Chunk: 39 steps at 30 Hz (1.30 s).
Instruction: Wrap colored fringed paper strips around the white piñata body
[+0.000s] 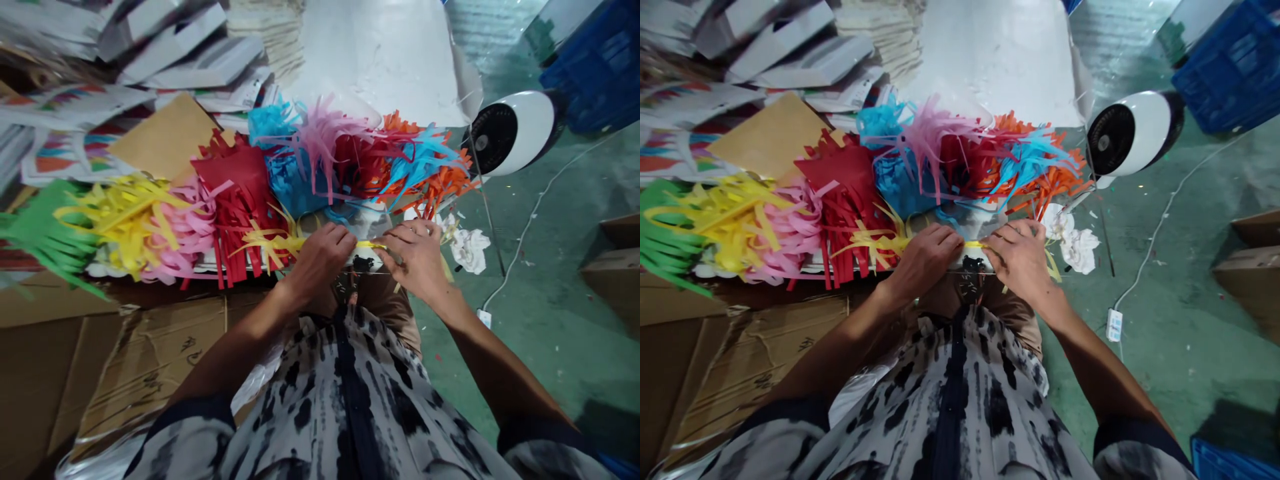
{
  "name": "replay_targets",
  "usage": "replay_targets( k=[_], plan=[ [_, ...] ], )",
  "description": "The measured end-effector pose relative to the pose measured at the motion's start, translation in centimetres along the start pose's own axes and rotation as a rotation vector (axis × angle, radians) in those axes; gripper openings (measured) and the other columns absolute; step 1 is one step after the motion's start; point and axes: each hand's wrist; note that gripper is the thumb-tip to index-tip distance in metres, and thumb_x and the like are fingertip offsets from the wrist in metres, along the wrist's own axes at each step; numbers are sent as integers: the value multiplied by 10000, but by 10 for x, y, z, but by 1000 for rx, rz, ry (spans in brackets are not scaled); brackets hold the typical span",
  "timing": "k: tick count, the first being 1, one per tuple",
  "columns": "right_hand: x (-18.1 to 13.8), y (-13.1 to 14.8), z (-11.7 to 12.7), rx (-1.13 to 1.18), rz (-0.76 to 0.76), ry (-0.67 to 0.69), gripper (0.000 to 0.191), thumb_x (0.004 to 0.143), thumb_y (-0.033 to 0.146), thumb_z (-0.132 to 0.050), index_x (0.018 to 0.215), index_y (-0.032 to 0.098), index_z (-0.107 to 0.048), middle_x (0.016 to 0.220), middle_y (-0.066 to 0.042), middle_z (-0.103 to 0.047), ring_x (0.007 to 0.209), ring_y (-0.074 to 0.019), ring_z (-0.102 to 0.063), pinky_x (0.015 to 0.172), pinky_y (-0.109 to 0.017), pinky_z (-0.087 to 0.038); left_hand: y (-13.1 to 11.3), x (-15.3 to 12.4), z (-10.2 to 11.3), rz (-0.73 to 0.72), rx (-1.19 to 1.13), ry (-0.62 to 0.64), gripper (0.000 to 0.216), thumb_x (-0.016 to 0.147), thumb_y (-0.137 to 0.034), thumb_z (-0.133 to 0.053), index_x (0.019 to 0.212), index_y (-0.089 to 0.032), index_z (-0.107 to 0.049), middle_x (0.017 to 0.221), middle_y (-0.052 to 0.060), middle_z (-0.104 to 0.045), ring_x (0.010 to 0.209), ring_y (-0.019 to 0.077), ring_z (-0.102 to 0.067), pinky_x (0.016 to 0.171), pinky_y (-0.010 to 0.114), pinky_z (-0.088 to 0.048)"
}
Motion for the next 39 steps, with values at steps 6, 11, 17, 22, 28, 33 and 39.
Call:
replay_targets(
  k=[6,11,17,22,28,33,39],
  plan=[
    [8,1,-9,46,-34,6,243,1069,368,-536,1041,246,-745,1035,-41,-753,1117,-263,-589,1056,-456,-286,0,-1,-4,90,-47,-43,198,1067,-265,-537,992,-153,-682,974,89,-699,927,258,-586,834,387,-449],
    [10,0,-9,135,-109,-25,202,1027,361,-593,932,235,-720,965,-44,-740,1054,-276,-601,987,-450,-337,4,-3,-1,203,-4,-28,215,1037,-364,-600,988,-173,-686,1003,86,-708,962,288,-584,798,415,-402],
    [16,0,-2,255,-206,55,97,927,282,-668,852,236,-708,924,-23,-752,988,-271,-615,912,-424,-369,12,1,2,205,23,33,243,1000,-409,-657,969,-172,-699,985,102,-724,975,309,-592,779,429,-355],
    [24,5,2,157,-281,107,63,857,256,-655,826,228,-702,939,-38,-759,1022,-301,-604,877,-430,-339,24,7,6,141,10,57,246,985,-419,-683,939,-178,-706,968,104,-736,986,309,-603,814,433,-348],
    [29,11,3,116,-286,131,98,854,261,-613,826,221,-698,928,-49,-749,989,-299,-589,847,-423,-321,29,5,6,145,-32,74,276,991,-445,-662,955,-176,-710,975,96,-737,988,306,-617,838,438,-358],
    [25,15,0,79,-301,109,99,856,262,-609,851,217,-697,945,-73,-738,1030,-331,-576,843,-433,-319,31,2,6,134,-29,69,302,982,-480,-665,943,-183,-706,992,93,-747,1012,317,-619,877,458,-355],
    [20,14,0,175,-320,76,220,841,194,-588,1005,236,-729,981,-50,-752,1037,-308,-588,882,-443,-348,40,-2,11,88,-145,58,196,997,-211,-642,1178,-244,-711,1092,46,-771,990,263,-641,896,437,-375]
  ],
)
Point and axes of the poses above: each hand's wrist, its own x-axis towards the middle knuckle, its own z-axis out of the back of the hand, y = z × x
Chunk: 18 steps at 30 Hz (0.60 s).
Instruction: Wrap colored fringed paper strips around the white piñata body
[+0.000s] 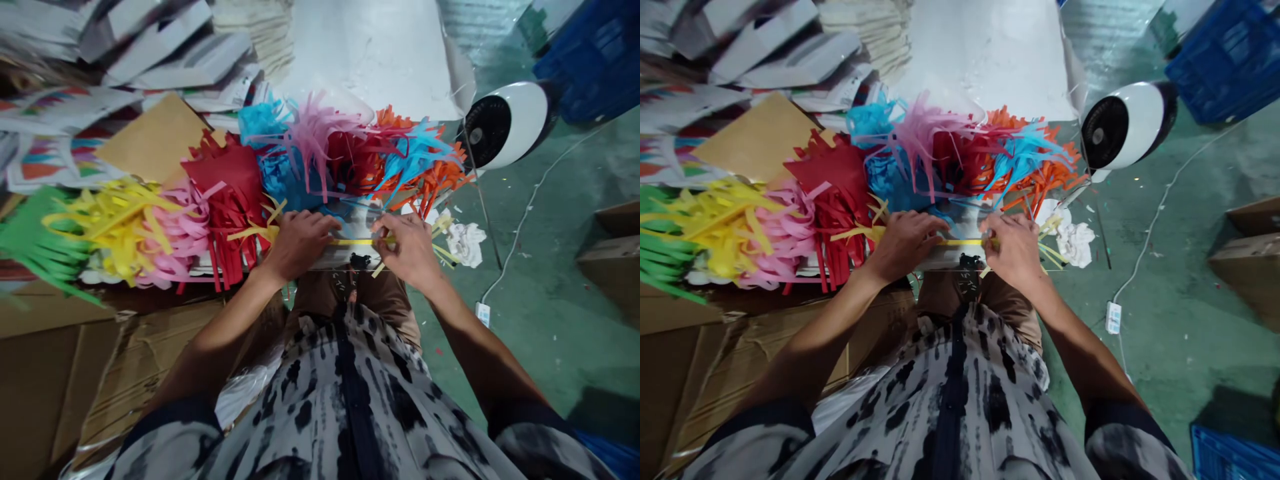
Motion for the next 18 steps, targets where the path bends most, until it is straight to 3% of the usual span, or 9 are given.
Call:
replay_targets(
  k=[4,8,11,14,18],
  plan=[
    [-10,-2,-4,-84,137,-63,213,894,191,-575,952,271,-763,1011,-35,-752,1123,-296,-580,1070,-530,-311,-3,-5,-2,-181,64,-46,356,991,-120,-561,1222,-326,-736,1180,36,-772,1031,249,-646,909,448,-399],
    [-21,2,-4,-249,255,-104,207,932,227,-578,1012,291,-757,1053,-18,-761,1230,-294,-557,1227,-591,-165,-20,-5,0,-220,165,-78,248,968,-194,-594,1156,-250,-746,1070,71,-784,1012,279,-653,946,489,-429],
    [-31,9,-1,-285,303,-88,189,936,243,-577,1009,283,-747,1048,-37,-760,1266,-325,-552,1242,-622,-154,-34,-9,0,-249,212,-82,211,1009,-288,-578,1086,-193,-750,983,84,-775,985,285,-665,987,497,-447],
    [-47,16,-1,-251,346,-53,157,949,245,-593,982,310,-732,1037,-42,-754,1260,-341,-567,1240,-642,-173,-40,-25,-7,-285,227,-108,299,1016,-377,-608,1159,-151,-741,1041,112,-781,1003,290,-680,1001,489,-471],
    [-64,19,-12,-308,372,-149,117,1034,293,-587,1023,309,-702,1063,-20,-761,1199,-275,-599,1237,-596,-201,-39,-51,-20,-247,140,-114,309,1004,-200,-585,1283,-206,-715,1177,116,-786,1011,265,-707,901,441,-515]
  ],
)
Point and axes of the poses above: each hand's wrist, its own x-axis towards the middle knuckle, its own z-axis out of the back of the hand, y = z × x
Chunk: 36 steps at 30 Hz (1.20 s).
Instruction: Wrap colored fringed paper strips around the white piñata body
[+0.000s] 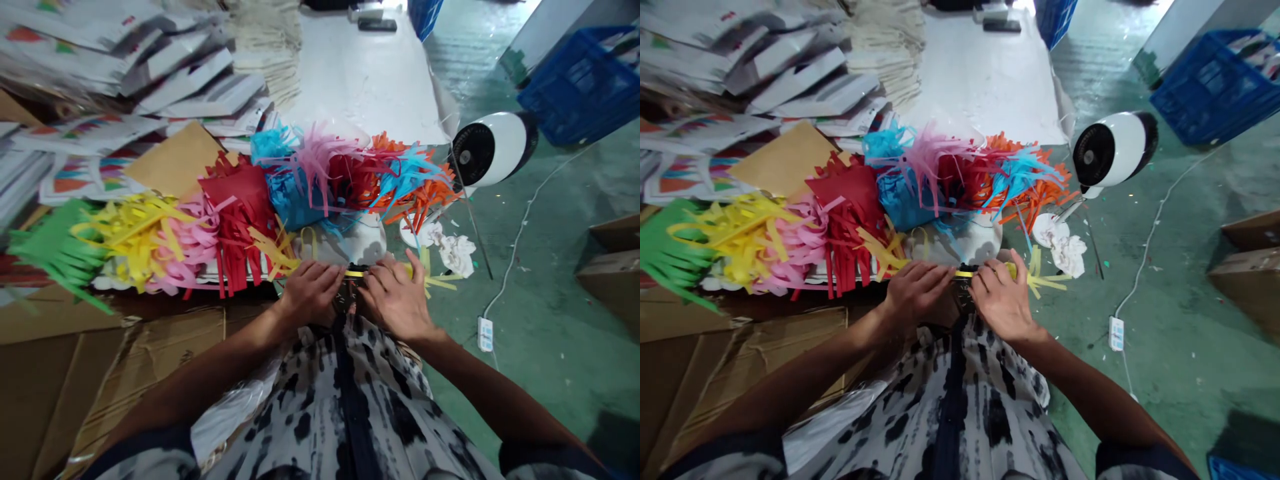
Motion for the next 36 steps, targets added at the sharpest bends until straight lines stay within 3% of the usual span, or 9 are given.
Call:
replay_targets(
  k=[7,14,17,21,24,26,30,36],
  plan=[
    [8,11,-3,-54,33,1,174,1019,181,-607,1100,277,-729,979,-31,-768,1134,-251,-574,1151,-515,-261,-9,-5,-4,68,-29,15,300,988,-151,-578,1224,-219,-748,1178,122,-793,1056,273,-721,899,427,-508],
    [9,12,-5,-81,104,9,159,1011,148,-598,959,246,-713,896,-42,-733,1045,-251,-559,1042,-474,-312,-16,-5,-5,13,64,-61,253,998,-126,-541,1117,-170,-759,1121,139,-802,1000,269,-730,805,397,-492],
    [7,10,-5,-87,149,-18,191,1011,146,-595,914,263,-710,874,-30,-734,994,-238,-565,1005,-450,-327,-21,-6,-1,60,-38,-40,232,1006,-158,-542,1072,-176,-763,1053,131,-810,920,261,-734,773,389,-477],
    [6,6,5,-40,180,-135,131,1010,179,-617,990,242,-730,927,-15,-775,1001,-222,-612,987,-443,-326,-28,-4,14,362,-422,-66,248,1017,-327,-595,1091,-212,-801,1048,124,-822,932,279,-754,802,373,-495],
    [7,2,16,16,176,-187,171,1011,186,-616,1050,294,-743,958,11,-795,1034,-208,-651,1002,-450,-309,-31,2,30,690,-977,-118,325,992,-490,-645,1142,-261,-821,1106,76,-827,977,266,-765,818,330,-527],
    [7,1,22,59,167,-210,204,998,184,-634,1063,342,-746,975,33,-801,1038,-205,-672,1009,-461,-299,-29,6,40,833,-1385,-38,371,923,-557,-724,1055,-232,-844,1002,77,-834,870,237,-766,752,302,-541],
    [5,-1,28,103,188,-305,267,962,173,-684,1092,398,-744,996,59,-807,1020,-206,-699,1020,-475,-296,-28,8,51,968,-1879,168,385,775,-518,-892,867,-151,-819,793,79,-790,683,155,-720,667,250,-539],
    [9,4,35,154,171,-378,225,969,188,-670,1056,370,-770,967,29,-810,1003,-221,-699,1047,-489,-332,-35,4,44,1027,-2104,202,337,726,-419,-953,863,-158,-790,768,57,-771,712,155,-741,738,262,-571]
  ],
)
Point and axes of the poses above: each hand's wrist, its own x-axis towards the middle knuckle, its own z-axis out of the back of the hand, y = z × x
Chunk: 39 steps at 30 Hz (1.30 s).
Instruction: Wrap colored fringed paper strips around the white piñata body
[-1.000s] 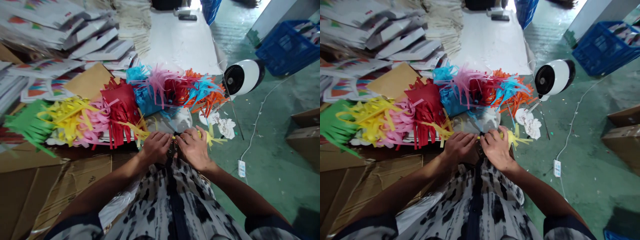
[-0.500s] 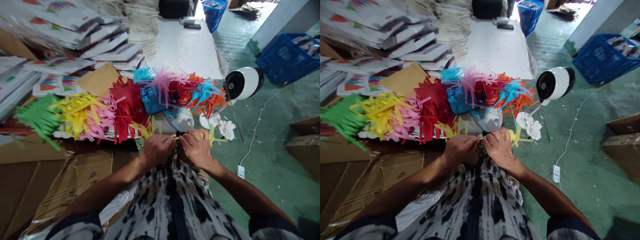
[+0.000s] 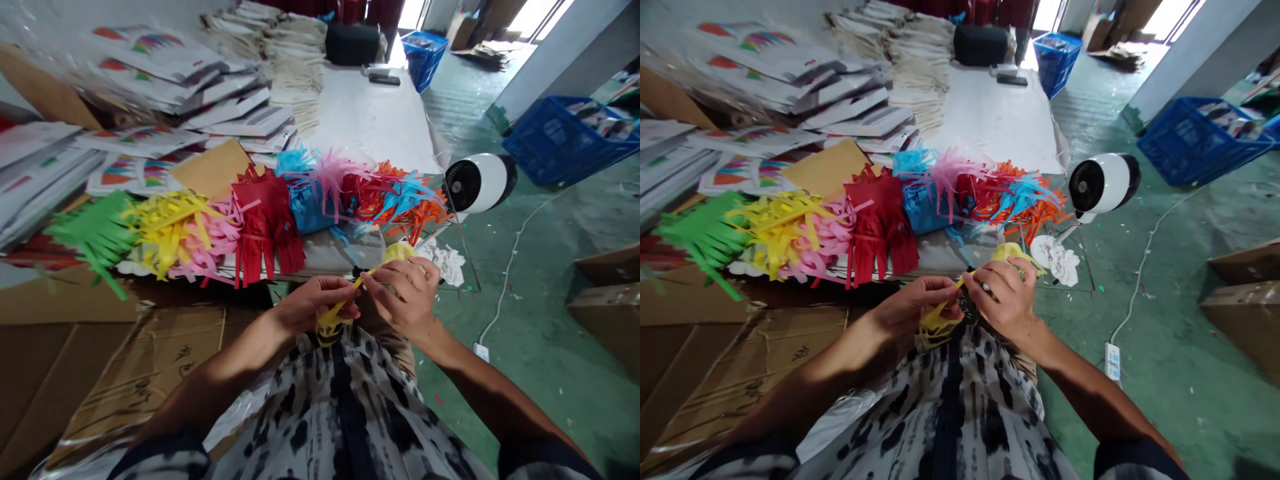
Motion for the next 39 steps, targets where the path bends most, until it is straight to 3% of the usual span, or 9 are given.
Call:
replay_targets(
  k=[7,10,13,17,22,24,28,32,39],
  plan=[
    [33,9,-11,634,-630,28,162,918,342,-721,785,251,-739,784,-6,-716,797,-198,-654,782,-374,-497,-12,10,-5,-489,306,-156,167,776,-360,-901,800,-213,-826,1084,27,-755,988,167,-694,891,258,-512],
    [45,2,-15,832,-739,44,185,882,391,-753,772,243,-739,786,6,-714,784,-188,-658,761,-353,-510,-24,13,-6,-489,330,-115,138,813,-356,-867,829,-222,-842,1178,45,-761,1061,201,-696,956,311,-512],
    [51,-5,-16,879,-679,69,168,925,396,-726,856,253,-781,916,-15,-741,917,-201,-685,872,-380,-528,-33,18,-5,-495,254,-103,162,769,-361,-898,806,-213,-843,1046,61,-799,988,214,-717,933,335,-532],
    [46,0,-25,819,-598,161,311,1020,416,-627,1291,282,-702,1224,-56,-734,1116,-216,-674,969,-387,-511,-44,26,-3,-599,100,-212,167,722,-340,-918,788,-217,-826,939,25,-792,917,159,-717,896,270,-542],
    [24,7,-37,494,-401,427,340,1083,325,-481,823,219,-673,747,-23,-683,740,-196,-634,745,-342,-475,-65,24,7,-700,13,-273,154,811,-369,-838,820,-235,-762,906,-6,-769,865,135,-709,832,254,-552],
    [21,1,-32,463,-307,459,207,1057,278,-530,970,218,-708,950,-63,-751,928,-232,-688,866,-388,-505,-69,18,10,-726,20,-279,178,817,-380,-841,805,-229,-748,888,-9,-745,835,129,-694,799,246,-549],
    [42,-12,-13,561,-369,279,399,1001,250,-633,1398,287,-611,1415,-87,-666,1308,-258,-615,1080,-445,-485,-64,13,7,-761,150,-271,175,773,-303,-899,741,-196,-765,954,6,-704,847,122,-684,808,229,-539],
    [77,-6,-11,665,-448,99,203,1012,310,-643,1202,295,-713,1190,-35,-752,1129,-219,-689,988,-375,-521,-54,16,3,-815,254,-208,143,772,-284,-912,780,-189,-805,990,33,-715,878,136,-686,803,233,-537],
    [92,4,-35,826,-449,195,171,991,306,-674,1137,277,-759,1122,-35,-758,1040,-205,-700,930,-347,-518,-54,13,17,-862,317,-224,128,754,-281,-923,789,-196,-835,946,53,-726,878,156,-702,796,245,-562]
  ],
)
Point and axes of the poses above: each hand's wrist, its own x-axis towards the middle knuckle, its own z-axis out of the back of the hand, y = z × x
